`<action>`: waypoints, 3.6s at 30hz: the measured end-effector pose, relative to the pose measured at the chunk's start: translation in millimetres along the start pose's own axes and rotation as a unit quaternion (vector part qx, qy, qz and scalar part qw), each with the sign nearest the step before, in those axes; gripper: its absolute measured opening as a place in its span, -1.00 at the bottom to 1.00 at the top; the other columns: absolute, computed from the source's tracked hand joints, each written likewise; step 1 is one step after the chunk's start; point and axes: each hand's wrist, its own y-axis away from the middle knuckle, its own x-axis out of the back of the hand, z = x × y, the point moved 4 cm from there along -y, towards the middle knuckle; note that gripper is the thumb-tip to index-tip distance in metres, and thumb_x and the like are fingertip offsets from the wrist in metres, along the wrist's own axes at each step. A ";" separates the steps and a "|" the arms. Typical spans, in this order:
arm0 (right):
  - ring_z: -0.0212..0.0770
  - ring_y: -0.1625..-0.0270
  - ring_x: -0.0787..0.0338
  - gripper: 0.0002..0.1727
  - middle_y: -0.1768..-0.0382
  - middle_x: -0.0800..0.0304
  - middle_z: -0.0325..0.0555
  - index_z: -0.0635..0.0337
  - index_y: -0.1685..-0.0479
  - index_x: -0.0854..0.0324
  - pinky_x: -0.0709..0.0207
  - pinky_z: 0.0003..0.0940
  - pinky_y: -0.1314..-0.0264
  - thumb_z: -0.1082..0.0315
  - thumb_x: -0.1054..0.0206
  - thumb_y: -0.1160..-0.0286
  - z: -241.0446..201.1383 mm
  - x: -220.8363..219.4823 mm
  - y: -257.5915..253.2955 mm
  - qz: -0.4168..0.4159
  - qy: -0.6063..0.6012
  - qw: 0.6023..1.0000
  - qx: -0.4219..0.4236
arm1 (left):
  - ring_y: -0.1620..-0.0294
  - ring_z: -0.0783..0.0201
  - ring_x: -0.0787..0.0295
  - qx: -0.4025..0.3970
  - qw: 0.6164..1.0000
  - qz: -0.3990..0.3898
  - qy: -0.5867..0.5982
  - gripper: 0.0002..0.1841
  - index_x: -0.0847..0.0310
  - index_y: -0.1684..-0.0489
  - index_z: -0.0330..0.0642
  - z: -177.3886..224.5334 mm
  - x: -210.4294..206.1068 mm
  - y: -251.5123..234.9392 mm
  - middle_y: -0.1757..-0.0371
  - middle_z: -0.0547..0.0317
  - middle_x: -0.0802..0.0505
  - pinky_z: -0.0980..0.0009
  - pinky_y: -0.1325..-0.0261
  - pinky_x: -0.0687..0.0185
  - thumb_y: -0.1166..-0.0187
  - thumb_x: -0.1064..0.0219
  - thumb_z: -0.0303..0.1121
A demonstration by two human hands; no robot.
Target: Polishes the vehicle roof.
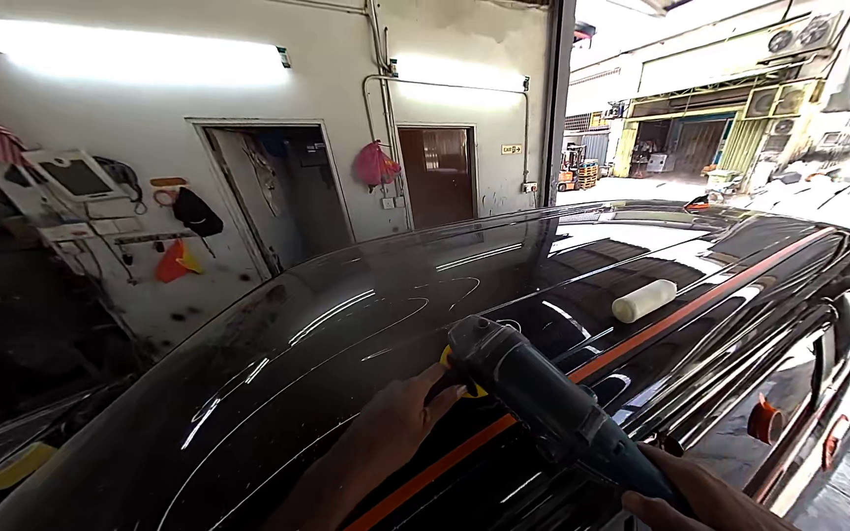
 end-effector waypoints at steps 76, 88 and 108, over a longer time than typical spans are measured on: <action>-0.23 0.63 -0.75 -0.42 0.49 -0.68 -0.14 0.06 -0.18 -0.44 -0.73 -0.27 0.55 -0.31 -0.12 -0.70 -59.3 21.6 -85.0 -0.026 -0.048 0.994 -0.091 | -0.24 -0.27 -0.77 0.073 0.964 0.025 -0.253 -0.52 -0.54 -0.32 -0.34 -4.3 41.4 -87.3 -0.11 -0.30 -0.81 -0.22 -0.32 -0.60 -0.74 -0.24 -0.07; -0.23 0.69 -0.71 -0.46 0.59 -0.66 -0.09 0.12 -0.10 -0.51 -0.68 -0.32 0.59 -0.22 -0.09 -0.77 -21.0 82.7 -68.1 0.066 -0.070 0.986 -0.138 | -0.07 -0.19 -0.81 -0.035 0.967 0.021 -0.252 -0.61 -0.65 -0.08 -0.28 70.1 12.4 -182.3 0.03 -0.19 -0.83 -0.20 -0.14 -0.68 -0.66 -0.35 -0.07; -0.17 0.72 -0.72 -0.50 0.61 -0.67 -0.03 0.16 -0.04 -0.48 -0.69 -0.30 0.63 -0.18 -0.14 -0.76 -21.3 86.4 -90.0 0.056 -0.074 0.987 -0.129 | -0.06 -0.15 -0.81 -0.022 0.967 0.006 -0.254 -0.59 -0.62 -0.02 -0.30 56.3 17.0 -190.5 0.04 -0.18 -0.81 -0.14 -0.12 -0.70 -0.66 -0.36 -0.05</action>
